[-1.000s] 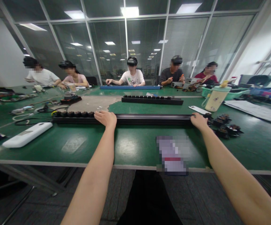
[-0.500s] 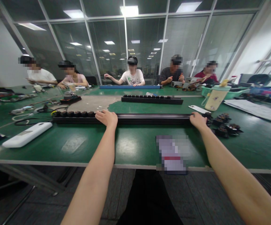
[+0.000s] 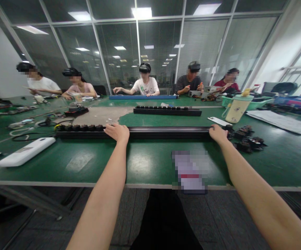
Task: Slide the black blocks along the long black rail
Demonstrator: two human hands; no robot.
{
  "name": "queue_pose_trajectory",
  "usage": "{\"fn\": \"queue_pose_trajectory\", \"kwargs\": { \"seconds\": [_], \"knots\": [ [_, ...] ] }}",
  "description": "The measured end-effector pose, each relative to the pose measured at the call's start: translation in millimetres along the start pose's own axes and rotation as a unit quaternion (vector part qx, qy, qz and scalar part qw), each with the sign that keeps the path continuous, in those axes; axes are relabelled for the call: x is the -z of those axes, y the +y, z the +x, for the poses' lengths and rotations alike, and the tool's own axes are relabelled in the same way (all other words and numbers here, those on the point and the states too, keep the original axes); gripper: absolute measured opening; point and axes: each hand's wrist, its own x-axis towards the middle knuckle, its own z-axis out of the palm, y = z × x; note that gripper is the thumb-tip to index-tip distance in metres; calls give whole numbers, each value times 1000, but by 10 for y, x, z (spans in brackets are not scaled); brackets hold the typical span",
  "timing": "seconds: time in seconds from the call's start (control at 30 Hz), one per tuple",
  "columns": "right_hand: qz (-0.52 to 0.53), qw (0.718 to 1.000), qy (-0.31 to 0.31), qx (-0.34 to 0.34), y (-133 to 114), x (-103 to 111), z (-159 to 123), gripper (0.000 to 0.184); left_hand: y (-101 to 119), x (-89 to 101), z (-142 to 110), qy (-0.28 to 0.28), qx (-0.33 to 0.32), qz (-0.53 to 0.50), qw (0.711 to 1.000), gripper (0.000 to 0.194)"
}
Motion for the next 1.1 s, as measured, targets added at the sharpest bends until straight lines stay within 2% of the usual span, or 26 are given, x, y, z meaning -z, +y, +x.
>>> {"fn": "queue_pose_trajectory", "kwargs": {
  "seconds": [0.23, 0.57, 1.1],
  "knots": [
    [-4, 1000, -19, -8, -18, 35, -17, 53, 16, -1, 5, -2, 3, -4, 1000, 46],
    [-3, 1000, -1, -1, -10, 19, -9, 51, 39, -22, 32, -12, 18, 20, 1000, 48],
    [-3, 1000, -13, -4, 16, -2, 18, 52, 58, 18, 20, -27, 23, 42, 998, 49]
  ]
}}
